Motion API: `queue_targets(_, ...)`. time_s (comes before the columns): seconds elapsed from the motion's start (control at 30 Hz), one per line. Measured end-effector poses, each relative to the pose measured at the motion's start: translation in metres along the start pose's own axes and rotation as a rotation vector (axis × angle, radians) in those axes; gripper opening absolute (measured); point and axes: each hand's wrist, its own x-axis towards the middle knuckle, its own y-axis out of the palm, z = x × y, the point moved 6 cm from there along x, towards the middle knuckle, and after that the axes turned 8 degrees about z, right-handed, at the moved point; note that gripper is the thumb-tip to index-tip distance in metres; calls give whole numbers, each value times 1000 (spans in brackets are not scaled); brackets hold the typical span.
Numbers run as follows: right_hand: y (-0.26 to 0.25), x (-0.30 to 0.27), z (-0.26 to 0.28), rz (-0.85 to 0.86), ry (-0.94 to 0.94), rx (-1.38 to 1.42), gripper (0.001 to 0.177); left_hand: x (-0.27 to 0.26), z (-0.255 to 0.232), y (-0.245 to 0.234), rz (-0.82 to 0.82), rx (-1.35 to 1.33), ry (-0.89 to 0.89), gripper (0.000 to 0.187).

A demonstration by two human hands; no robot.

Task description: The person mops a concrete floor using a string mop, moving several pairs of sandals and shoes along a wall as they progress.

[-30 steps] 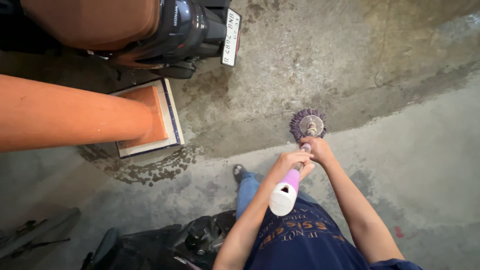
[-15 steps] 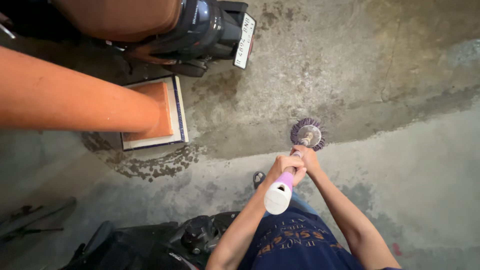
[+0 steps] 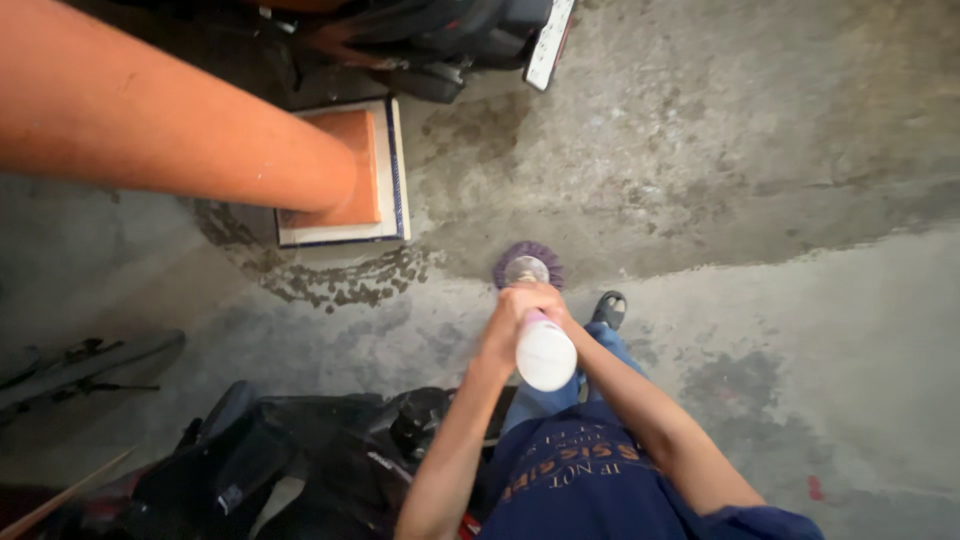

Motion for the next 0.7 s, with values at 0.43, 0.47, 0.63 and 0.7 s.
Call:
queue_targets(0.43,102,74,2,321,86,9,22,-49,34,-67,-257,178,-87,19)
queue_targets(0.47,100,70,2,346,104,-17,21,-51,30,-64,-268,179,-79,20)
queue_targets(0.63,77,48,0,453,159,-133,20,-53,20,-36,-289,154,-173,21)
queue_targets(0.7,60,36,-4,503,181,-186,20,-50,10,-18,-293,148,-153,25)
